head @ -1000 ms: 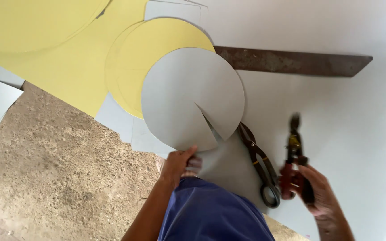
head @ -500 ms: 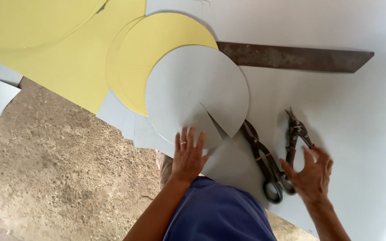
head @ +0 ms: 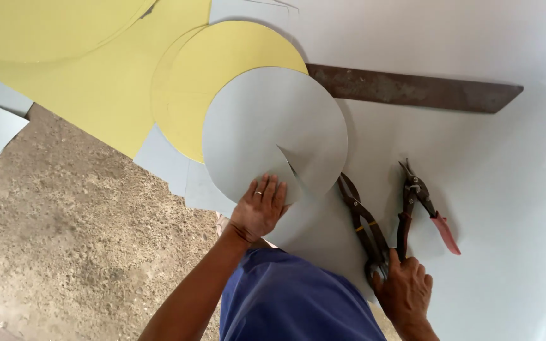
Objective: Cutting and shaping circular metal sheets using hand snips.
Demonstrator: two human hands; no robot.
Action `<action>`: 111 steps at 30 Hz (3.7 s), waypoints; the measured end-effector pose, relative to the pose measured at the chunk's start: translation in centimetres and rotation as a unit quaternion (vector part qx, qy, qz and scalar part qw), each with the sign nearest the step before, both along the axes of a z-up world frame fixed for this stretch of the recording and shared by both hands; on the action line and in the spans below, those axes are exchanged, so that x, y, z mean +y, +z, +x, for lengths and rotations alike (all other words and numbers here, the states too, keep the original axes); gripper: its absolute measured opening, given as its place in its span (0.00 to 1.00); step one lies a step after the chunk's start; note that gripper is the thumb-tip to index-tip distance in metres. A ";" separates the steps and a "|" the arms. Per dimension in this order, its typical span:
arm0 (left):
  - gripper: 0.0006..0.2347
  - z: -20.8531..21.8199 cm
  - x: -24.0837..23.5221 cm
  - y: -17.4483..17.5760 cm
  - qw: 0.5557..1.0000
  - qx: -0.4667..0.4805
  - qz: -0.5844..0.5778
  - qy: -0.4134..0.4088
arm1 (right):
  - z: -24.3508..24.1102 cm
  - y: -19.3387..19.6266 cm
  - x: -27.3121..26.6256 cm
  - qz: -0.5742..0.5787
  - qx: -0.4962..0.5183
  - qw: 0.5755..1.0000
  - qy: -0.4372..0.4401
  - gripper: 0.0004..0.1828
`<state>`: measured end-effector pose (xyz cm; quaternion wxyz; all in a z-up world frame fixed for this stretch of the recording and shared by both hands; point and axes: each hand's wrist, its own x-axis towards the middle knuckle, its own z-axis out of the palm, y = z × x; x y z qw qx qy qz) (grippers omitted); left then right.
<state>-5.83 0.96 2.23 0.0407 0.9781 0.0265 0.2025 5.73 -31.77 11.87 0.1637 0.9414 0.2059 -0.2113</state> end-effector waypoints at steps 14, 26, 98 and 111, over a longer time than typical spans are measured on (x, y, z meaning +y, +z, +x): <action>0.22 1.3 2.3 5.2 0.997 -0.019 -0.080 0.010 | 1.7 -1.3 -2.3 0.039 0.095 0.992 -0.072 0.40; 0.19 0.4 1.4 5.5 0.968 -0.043 -0.229 0.089 | 2.4 -0.7 -5.5 0.495 0.519 0.560 -0.415 0.32; 0.16 8.8 9.6 5.3 0.937 0.261 -0.113 0.200 | 10.0 -0.4 -2.5 0.165 -0.087 0.973 -0.137 0.43; 0.37 24.3 7.1 6.3 0.916 0.384 0.010 -0.113 | 10.8 -7.4 -8.6 0.184 -0.115 0.937 -0.275 0.17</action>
